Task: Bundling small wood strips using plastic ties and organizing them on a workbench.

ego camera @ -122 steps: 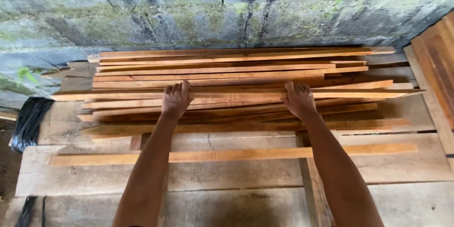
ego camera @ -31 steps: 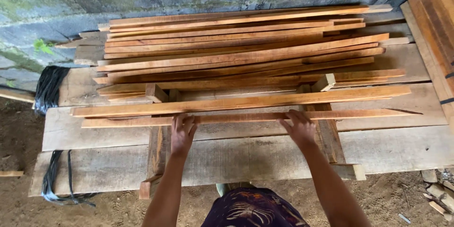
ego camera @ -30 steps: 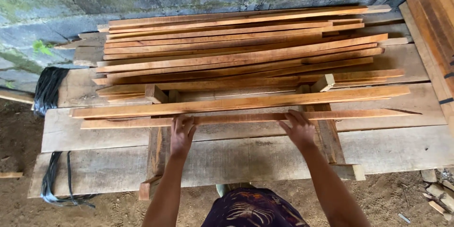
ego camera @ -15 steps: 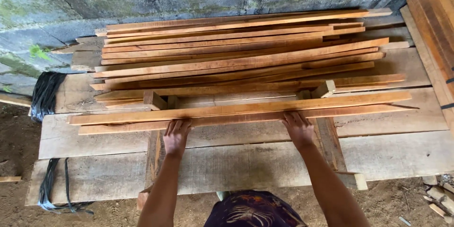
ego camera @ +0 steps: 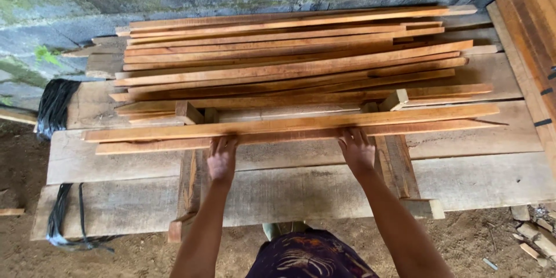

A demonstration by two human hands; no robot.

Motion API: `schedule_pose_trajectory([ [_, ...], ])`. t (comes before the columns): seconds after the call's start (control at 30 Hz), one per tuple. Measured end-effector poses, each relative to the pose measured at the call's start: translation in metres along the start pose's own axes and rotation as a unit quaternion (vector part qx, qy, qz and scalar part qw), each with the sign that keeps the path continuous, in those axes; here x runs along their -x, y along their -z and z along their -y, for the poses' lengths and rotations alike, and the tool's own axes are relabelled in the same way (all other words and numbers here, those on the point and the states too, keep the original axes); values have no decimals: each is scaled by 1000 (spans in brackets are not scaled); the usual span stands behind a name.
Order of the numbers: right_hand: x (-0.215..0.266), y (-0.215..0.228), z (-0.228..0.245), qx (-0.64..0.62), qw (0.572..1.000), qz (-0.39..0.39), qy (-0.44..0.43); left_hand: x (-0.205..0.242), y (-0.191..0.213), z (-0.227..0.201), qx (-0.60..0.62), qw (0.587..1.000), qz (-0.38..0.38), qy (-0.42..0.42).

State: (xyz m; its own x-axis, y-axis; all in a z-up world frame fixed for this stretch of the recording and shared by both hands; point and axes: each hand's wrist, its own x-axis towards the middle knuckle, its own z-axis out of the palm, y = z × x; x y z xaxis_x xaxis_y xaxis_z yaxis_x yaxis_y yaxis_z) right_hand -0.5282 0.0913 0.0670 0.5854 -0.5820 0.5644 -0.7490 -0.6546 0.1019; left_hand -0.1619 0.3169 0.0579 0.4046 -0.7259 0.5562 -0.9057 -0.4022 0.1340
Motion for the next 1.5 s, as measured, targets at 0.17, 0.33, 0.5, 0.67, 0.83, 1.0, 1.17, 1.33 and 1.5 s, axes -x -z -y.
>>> schedule_pose_trajectory([
  [0.17, -13, 2, 30, 1, 999, -33, 19, 52, -168, 24, 22, 989, -34, -140],
  [0.33, -11, -3, 30, 1, 998, -41, 57, -18, -46, -83, 52, 983, -37, -169],
  [0.5, -14, -22, 17, -55, 997, 7, 53, -18, -29, -54, 63, 982, 11, -176],
  [0.67, -41, -8, -2, -47, 992, 1, 118, 13, -56, 28, -57, 983, 115, -128],
  [0.83, -97, 19, -8, -50, 951, 289, 98, -62, 4, 34, -29, 965, 198, -172],
  [1.0, -115, -5, -23, -36, 868, 481, 115, -90, -20, 42, -59, 905, 385, -168],
  [1.17, -111, -11, -24, -47, 874, 472, 106, -92, -18, 42, -56, 891, 422, -160],
  [1.33, -121, 5, -16, -85, 876, 472, 51, -81, -38, 51, -26, 902, 408, -137],
  [1.5, -135, 27, -6, -140, 849, 509, -35, -94, -26, 41, -28, 888, 446, -106],
])
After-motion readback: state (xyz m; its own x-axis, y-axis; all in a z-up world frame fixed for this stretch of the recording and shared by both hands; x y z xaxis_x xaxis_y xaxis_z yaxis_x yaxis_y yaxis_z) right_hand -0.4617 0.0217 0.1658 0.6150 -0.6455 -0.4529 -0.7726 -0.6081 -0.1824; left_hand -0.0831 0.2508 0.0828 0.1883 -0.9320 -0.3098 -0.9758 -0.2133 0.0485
